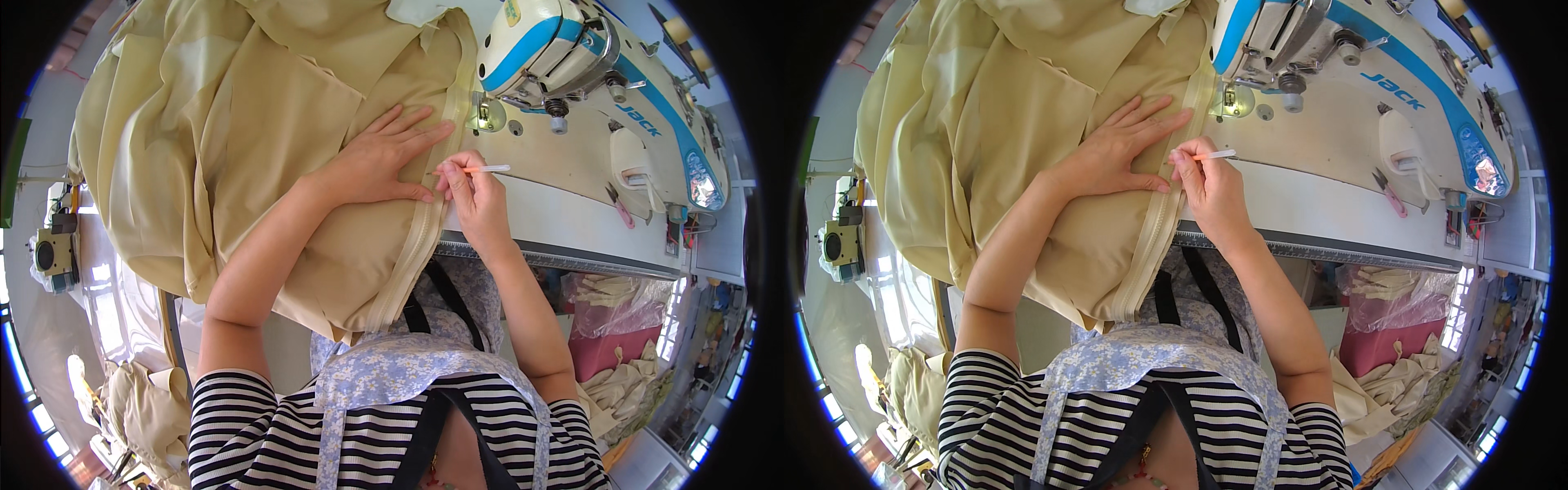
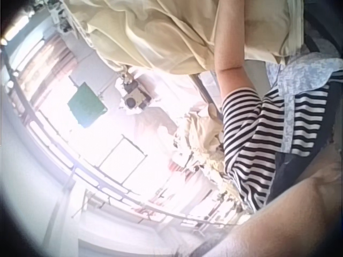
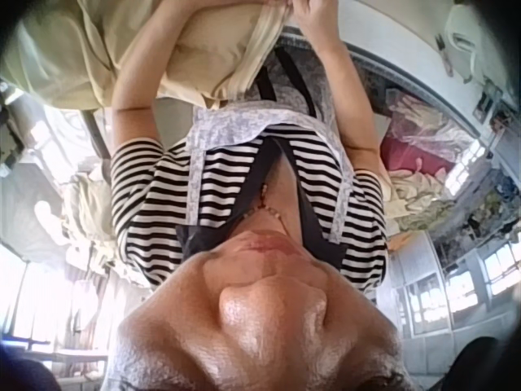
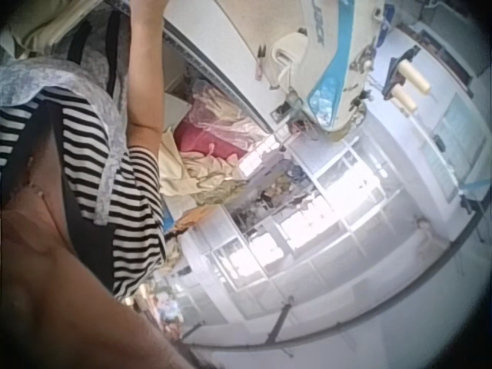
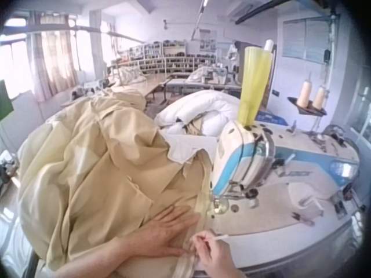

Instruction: The person sews a zipper onto a beige fabric item using a sewing machine. They align the zipper, guide the fabric through the machine, and trim excess thread with scissors.

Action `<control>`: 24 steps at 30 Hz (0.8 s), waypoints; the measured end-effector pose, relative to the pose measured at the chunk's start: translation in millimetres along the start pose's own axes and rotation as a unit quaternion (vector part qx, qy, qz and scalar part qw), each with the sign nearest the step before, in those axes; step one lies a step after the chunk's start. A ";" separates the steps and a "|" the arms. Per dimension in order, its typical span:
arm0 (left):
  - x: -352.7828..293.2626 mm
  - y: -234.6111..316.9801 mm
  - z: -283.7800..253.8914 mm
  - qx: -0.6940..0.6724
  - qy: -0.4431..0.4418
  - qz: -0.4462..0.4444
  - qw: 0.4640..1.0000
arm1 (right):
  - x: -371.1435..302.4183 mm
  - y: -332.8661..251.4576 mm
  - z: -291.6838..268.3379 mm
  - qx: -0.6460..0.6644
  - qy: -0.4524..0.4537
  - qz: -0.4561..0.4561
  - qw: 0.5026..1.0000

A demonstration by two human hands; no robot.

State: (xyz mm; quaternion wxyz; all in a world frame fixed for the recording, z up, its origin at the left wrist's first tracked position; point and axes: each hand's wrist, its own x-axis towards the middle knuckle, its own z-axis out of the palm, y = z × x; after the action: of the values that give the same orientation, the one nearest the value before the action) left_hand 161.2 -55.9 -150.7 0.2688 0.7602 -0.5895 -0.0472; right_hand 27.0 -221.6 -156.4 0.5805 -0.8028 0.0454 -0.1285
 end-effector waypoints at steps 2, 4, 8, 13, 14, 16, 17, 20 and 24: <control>-0.4 0.4 -0.2 -0.002 -0.001 -0.003 1.000 | 0.1 -1.1 0.0 -0.008 0.001 -0.011 1.000; -0.9 0.6 -0.5 -0.003 -0.001 -0.004 1.000 | -0.6 -1.2 0.4 -0.029 0.001 -0.006 1.000; 0.6 0.4 -1.3 0.003 -0.006 0.002 1.000 | -0.8 -1.8 2.1 -0.084 -0.015 0.024 0.996; -0.4 -0.3 -0.4 0.001 -0.004 0.001 1.000 | -6.9 -18.4 -22.3 -0.093 0.037 -0.125 0.987; -1.9 -0.2 -0.3 -0.003 -0.006 -0.002 1.000 | -13.5 -24.0 -32.5 -0.118 0.049 -0.116 0.985; -4.0 -0.3 -1.1 -0.003 0.002 0.000 1.000 | -28.5 -33.6 -47.9 -0.180 -0.011 -0.106 0.978; -2.5 -0.7 -1.6 0.002 0.013 0.005 1.000 | -35.2 -36.2 -51.1 -0.254 -0.037 -0.134 0.957; 18.0 -5.4 -6.9 -0.028 0.077 -0.016 0.997 | -42.3 -35.3 -42.6 -0.382 -0.084 -0.195 0.900; 71.4 -24.4 -18.8 -0.002 0.198 -0.021 0.980 | -16.6 -22.9 -11.2 -0.369 -0.042 -0.255 0.893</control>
State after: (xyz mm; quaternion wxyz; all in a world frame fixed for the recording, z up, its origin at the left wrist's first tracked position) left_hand 211.2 -111.1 -128.5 0.3804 0.7665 -0.5082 0.0972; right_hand 6.4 -220.9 -134.1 0.1913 -0.9477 -0.1414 -0.2127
